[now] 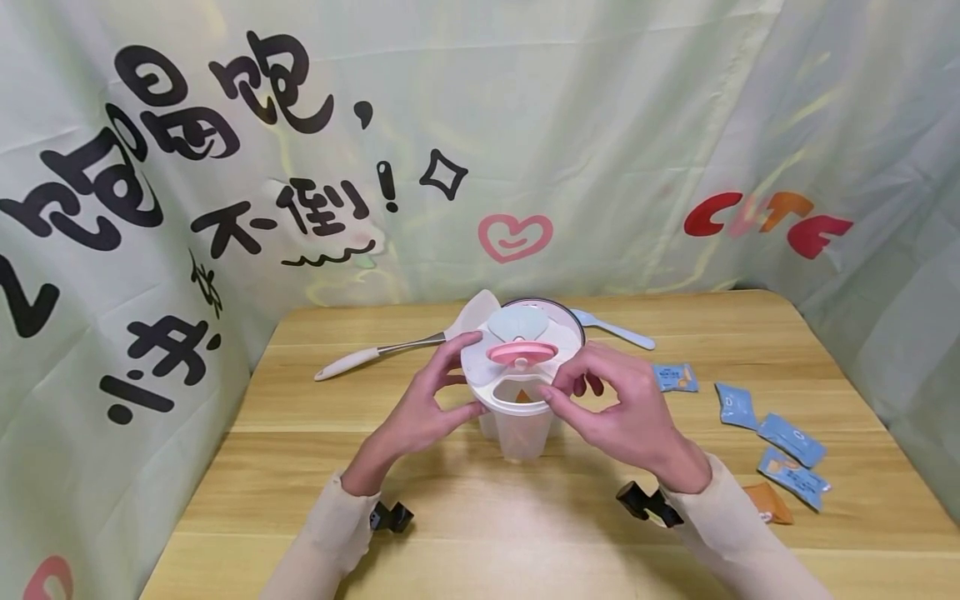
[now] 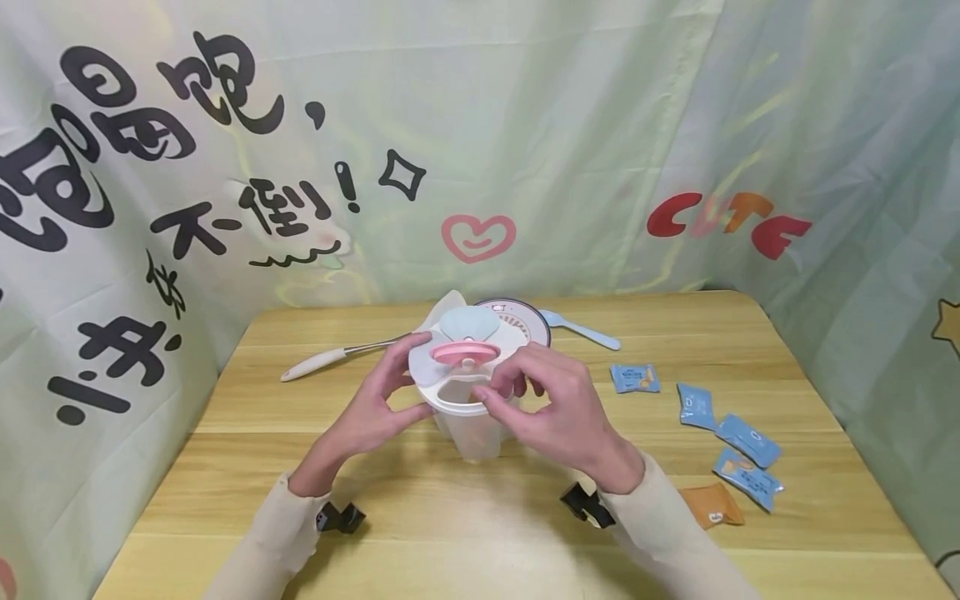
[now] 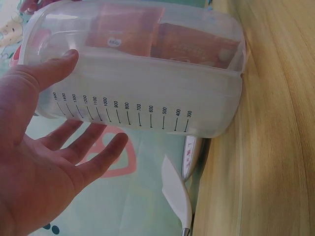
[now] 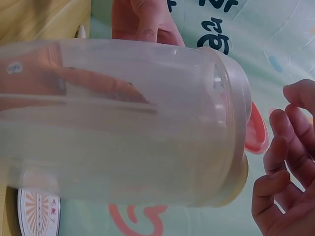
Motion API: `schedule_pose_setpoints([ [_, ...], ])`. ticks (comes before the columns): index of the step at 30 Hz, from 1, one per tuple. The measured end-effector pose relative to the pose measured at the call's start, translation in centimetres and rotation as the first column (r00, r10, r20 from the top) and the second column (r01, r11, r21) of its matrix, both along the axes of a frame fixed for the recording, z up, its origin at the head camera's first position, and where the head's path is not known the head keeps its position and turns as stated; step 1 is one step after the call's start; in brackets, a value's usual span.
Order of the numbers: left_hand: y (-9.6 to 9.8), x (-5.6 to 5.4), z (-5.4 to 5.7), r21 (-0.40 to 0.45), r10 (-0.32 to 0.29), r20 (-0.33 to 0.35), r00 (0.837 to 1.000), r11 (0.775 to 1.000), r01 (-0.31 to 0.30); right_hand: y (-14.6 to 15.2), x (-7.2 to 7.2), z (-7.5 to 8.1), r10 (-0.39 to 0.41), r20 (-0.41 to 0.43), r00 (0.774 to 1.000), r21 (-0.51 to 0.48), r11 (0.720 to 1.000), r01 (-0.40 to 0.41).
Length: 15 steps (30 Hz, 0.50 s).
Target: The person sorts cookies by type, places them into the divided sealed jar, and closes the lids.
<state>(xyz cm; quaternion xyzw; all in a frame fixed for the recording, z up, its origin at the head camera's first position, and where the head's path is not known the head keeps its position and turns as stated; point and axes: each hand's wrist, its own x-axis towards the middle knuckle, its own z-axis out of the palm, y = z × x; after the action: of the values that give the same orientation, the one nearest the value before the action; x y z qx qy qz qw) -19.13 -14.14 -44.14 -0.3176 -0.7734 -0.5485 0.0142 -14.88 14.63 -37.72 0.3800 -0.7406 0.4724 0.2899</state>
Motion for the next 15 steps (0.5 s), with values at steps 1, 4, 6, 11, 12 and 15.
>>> schedule_pose_setpoints([
  [1, 0.0, 0.0, 0.0, -0.001, 0.000, -0.002, 1.000, 1.000, 0.000, 0.2, 0.0, -0.1, -0.004, -0.004, 1.000, -0.003, 1.000, 0.004],
  [4, 0.0, -0.1, -0.1, -0.003, 0.001, -0.002, 1.000, 1.000, -0.001, 0.8, 0.0, -0.3, -0.016, -0.010, 1.000, -0.012, 1.000, 0.016],
  [6, 0.0, -0.1, -0.1, -0.005, 0.002, 0.001, 1.000, 1.000, -0.002, 1.3, 0.1, -0.5, -0.027, -0.010, 1.000, -0.013, 1.000, 0.027],
  [11, 0.0, 0.0, 0.0, -0.003, 0.000, 0.002, 1.000, 1.000, 0.000, 2.7, 0.2, -1.2, -0.042, -0.014, 0.999, -0.014, 0.999, 0.042],
  [12, 0.0, 0.0, 0.0, -0.003, -0.001, 0.001, 1.000, 1.000, 0.001, 3.0, 0.2, -1.3, -0.047, -0.014, 0.999, -0.014, 0.999, 0.047],
  [15, 0.0, -0.1, 0.0, -0.004, -0.003, -0.002, 1.000, 1.000, 0.003, 4.0, 0.3, -1.8, -0.076, -0.013, 0.997, -0.007, 0.997, 0.076],
])
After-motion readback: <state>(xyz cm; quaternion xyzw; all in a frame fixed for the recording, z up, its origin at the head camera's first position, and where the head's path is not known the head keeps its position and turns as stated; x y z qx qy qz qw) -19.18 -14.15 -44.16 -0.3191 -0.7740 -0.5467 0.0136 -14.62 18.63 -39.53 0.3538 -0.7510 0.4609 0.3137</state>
